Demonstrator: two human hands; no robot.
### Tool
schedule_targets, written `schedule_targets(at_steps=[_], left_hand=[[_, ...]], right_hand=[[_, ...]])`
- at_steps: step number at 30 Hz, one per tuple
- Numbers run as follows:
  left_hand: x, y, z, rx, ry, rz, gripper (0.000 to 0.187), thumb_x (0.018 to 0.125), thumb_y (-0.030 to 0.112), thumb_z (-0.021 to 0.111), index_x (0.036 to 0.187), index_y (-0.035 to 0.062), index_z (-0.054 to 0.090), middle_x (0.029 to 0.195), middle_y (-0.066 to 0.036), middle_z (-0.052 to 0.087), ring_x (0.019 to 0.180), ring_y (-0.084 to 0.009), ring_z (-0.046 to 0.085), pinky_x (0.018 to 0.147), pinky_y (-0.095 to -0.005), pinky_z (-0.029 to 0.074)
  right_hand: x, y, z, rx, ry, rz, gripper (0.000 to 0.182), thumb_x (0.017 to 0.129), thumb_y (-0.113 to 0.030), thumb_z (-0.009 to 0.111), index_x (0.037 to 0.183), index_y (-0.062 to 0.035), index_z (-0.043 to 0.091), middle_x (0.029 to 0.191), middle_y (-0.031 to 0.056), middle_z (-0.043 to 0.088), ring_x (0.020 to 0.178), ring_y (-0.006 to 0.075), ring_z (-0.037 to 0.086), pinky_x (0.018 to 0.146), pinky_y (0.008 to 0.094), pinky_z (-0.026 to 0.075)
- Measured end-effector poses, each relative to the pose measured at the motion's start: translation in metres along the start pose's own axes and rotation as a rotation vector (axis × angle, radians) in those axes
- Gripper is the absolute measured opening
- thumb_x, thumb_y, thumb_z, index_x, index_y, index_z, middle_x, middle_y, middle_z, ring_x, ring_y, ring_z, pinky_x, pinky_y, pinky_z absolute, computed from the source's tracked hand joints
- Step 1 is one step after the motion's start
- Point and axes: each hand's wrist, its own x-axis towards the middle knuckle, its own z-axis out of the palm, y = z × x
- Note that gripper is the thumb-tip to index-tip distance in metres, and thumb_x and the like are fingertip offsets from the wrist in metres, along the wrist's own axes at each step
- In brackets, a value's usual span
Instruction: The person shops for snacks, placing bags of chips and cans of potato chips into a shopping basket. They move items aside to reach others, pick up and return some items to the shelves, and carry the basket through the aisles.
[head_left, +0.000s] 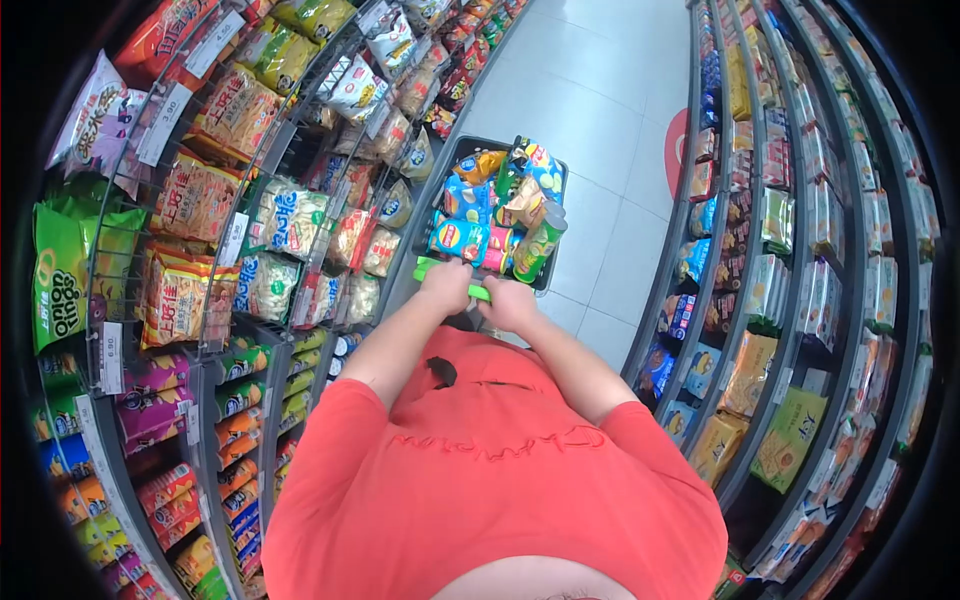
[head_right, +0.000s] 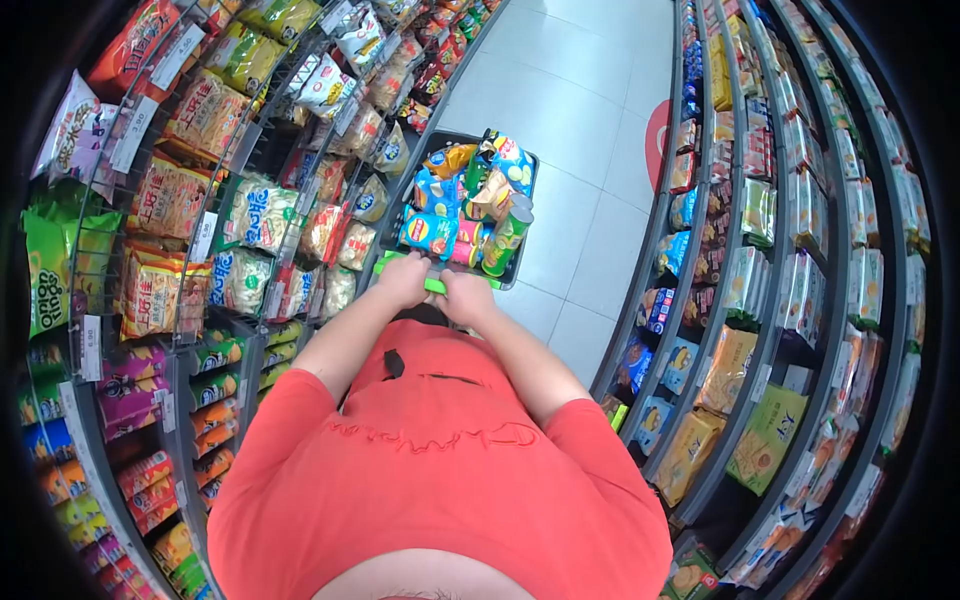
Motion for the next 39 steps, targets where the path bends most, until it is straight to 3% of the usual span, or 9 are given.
schedule_targets(at_steps=[2,4,7,13,16,20,26,32,39], left_hand=[[-0.002,-0.003,-0.011,0.0,0.085,0.071,0.037,0.073,0.027,0.075,0.101,0.0048,0.066,0.099,-0.014,0.065,0.097,-0.0351,0.065,0.087,-0.0458,0.053],[-0.002,-0.005,-0.02,0.001,0.047,0.061,0.035,0.076,0.025,0.07,0.104,0.0044,0.068,0.105,-0.015,0.067,0.1,-0.0345,0.065,0.089,-0.0443,0.053],[0.014,-0.003,-0.021,0.186,-0.09,0.051,0.029,0.077,0.033,0.065,0.088,0.0086,0.074,0.096,-0.016,0.072,0.094,-0.0307,0.068,0.084,-0.0412,0.052],[0.056,-0.009,-0.052,0.063,-0.331,0.078,0.028,0.077,0.032,0.065,0.085,0.0072,0.075,0.093,-0.016,0.073,0.09,-0.0285,0.072,0.079,-0.0425,0.055],[0.08,-0.018,-0.066,0.017,-0.326,0.11,0.026,0.077,0.029,0.064,0.084,0.0068,0.075,0.092,-0.015,0.074,0.09,-0.0293,0.072,0.075,-0.043,0.057],[0.128,-0.033,-0.071,-0.062,-0.266,0.113,0.029,0.077,0.034,0.065,0.081,0.007,0.075,0.088,-0.016,0.073,0.088,-0.0313,0.072,0.078,-0.045,0.056],[0.209,-0.04,-0.109,-0.097,-0.14,0.175,0.023,0.077,0.024,0.061,0.08,0.0069,0.075,0.087,-0.015,0.073,0.084,-0.031,0.072,0.074,-0.0433,0.057],[0.273,-0.045,-0.146,-0.022,-0.235,0.211,0.028,0.081,0.024,0.058,0.092,0.0066,0.076,0.098,-0.014,0.074,0.093,-0.0279,0.072,0.081,-0.0415,0.056],[0.324,-0.047,-0.174,-0.007,-0.306,0.202,0.03,0.08,0.028,0.058,0.091,0.0064,0.076,0.099,-0.015,0.074,0.094,-0.0286,0.071,0.082,-0.0419,0.056]], right_hand=[[0.007,0.005,-0.005,0.034,-0.052,-0.021,0.03,0.077,-0.032,0.069,0.093,-0.0077,0.063,0.082,0.0176,0.068,0.079,0.0375,0.068,0.07,0.0496,0.054],[0.011,0.008,-0.004,0.059,-0.064,-0.023,0.03,0.076,-0.033,0.069,0.091,-0.0078,0.064,0.08,0.0179,0.068,0.078,0.0378,0.068,0.07,0.0493,0.054],[0.02,0.011,-0.002,0.081,-0.117,0.013,0.028,0.075,-0.033,0.069,0.091,-0.0097,0.067,0.08,0.0182,0.069,0.077,0.0379,0.068,0.07,0.0506,0.053],[0.05,0.026,-0.014,0.115,-0.078,0.034,0.026,0.074,-0.033,0.072,0.084,-0.0091,0.066,0.077,0.0173,0.066,0.075,0.0385,0.066,0.068,0.0502,0.053],[0.072,0.039,-0.019,0.108,-0.057,0.015,0.027,0.072,-0.034,0.073,0.084,-0.011,0.068,0.076,0.0173,0.068,0.072,0.0379,0.067,0.067,0.0501,0.054],[0.114,0.055,-0.042,0.086,-0.022,0.047,0.025,0.071,-0.032,0.074,0.082,-0.011,0.068,0.074,0.0168,0.067,0.071,0.038,0.067,0.066,0.0491,0.054],[0.189,0.085,-0.087,0.102,0.052,0.104,0.024,0.07,-0.025,0.075,0.082,-0.006,0.068,0.078,0.0199,0.068,0.076,0.0406,0.066,0.068,0.0489,0.053],[0.24,0.104,-0.119,0.063,0.051,0.269,0.028,0.07,-0.029,0.074,0.085,-0.0057,0.069,0.079,0.0213,0.068,0.077,0.0398,0.067,0.07,0.0463,0.054],[0.282,0.133,-0.14,0.088,0.076,0.223,0.028,0.069,-0.03,0.074,0.081,-0.0058,0.07,0.076,0.0205,0.068,0.075,0.0404,0.067,0.07,0.0479,0.054]])
